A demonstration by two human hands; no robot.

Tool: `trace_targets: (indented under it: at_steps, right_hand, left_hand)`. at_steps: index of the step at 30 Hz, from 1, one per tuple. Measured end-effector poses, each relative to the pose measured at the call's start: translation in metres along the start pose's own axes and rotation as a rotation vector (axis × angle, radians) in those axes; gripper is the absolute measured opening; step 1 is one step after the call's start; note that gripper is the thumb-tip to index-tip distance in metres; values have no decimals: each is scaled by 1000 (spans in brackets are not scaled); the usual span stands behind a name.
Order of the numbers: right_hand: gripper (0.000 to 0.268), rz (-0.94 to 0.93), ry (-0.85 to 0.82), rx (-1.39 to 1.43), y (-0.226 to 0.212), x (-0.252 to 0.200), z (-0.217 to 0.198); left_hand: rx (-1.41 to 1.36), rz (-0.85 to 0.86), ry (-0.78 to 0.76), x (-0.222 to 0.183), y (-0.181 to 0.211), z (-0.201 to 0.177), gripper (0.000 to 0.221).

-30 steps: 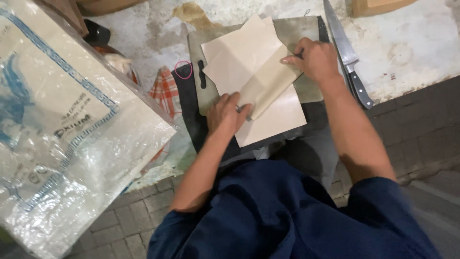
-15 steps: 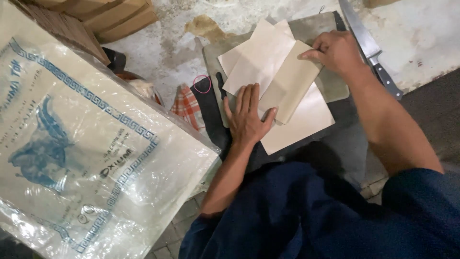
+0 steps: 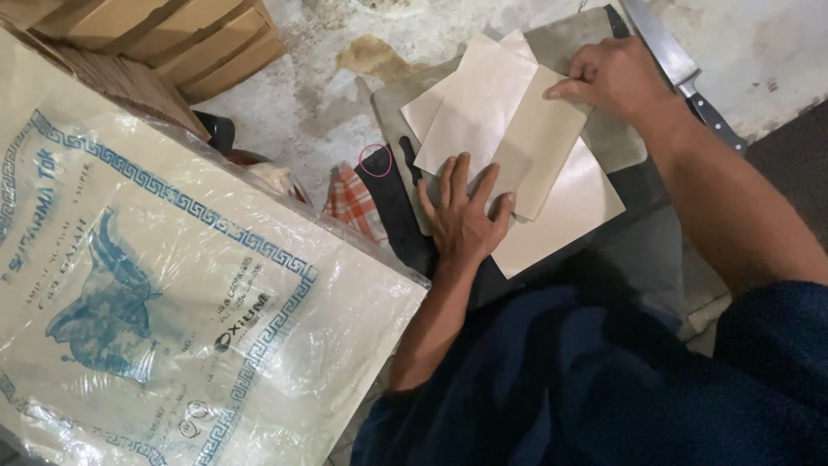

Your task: Folding paper liners and placing them into small cardboard boxes, using a knife to press the paper into the corners.

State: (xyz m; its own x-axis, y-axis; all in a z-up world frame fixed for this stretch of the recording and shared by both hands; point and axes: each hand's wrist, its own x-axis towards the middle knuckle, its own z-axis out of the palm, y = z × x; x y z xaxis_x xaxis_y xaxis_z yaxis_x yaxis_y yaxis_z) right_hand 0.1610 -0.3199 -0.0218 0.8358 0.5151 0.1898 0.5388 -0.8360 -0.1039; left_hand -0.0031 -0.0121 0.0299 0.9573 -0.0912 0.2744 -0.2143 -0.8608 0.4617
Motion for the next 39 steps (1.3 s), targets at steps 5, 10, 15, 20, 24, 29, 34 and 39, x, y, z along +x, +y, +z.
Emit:
trace_targets:
  at_steps: [5, 10, 15, 20, 24, 29, 34, 39]
  right_hand:
    - [43, -25, 40, 10, 0, -1, 1]
    - [44, -9, 76, 60, 0, -4, 6]
    - [42, -6, 26, 49, -8, -4, -8]
    - [33, 28, 364, 249, -69, -14, -77]
    - [73, -31, 312, 102, -133, -35, -94]
    - [97, 424, 127, 236, -130, -54, -64]
    - [102, 529, 140, 281, -91, -49, -61]
    - [103, 563, 206, 285, -59, -41, -60]
  left_hand:
    - [-45, -1, 17, -1, 0, 2, 41]
    - [-44, 0, 38, 1, 5, -1, 47]
    - [-25, 9, 46, -1, 8, 4, 54]
    - [-7, 20, 81, -1, 9, 3, 52]
    - [-23, 32, 88, 1, 10, 5, 51]
    - [16, 33, 63, -2, 9, 10, 55]
    - [16, 23, 36, -2, 11, 6, 55]
    - [18, 22, 21, -4, 10, 9, 55]
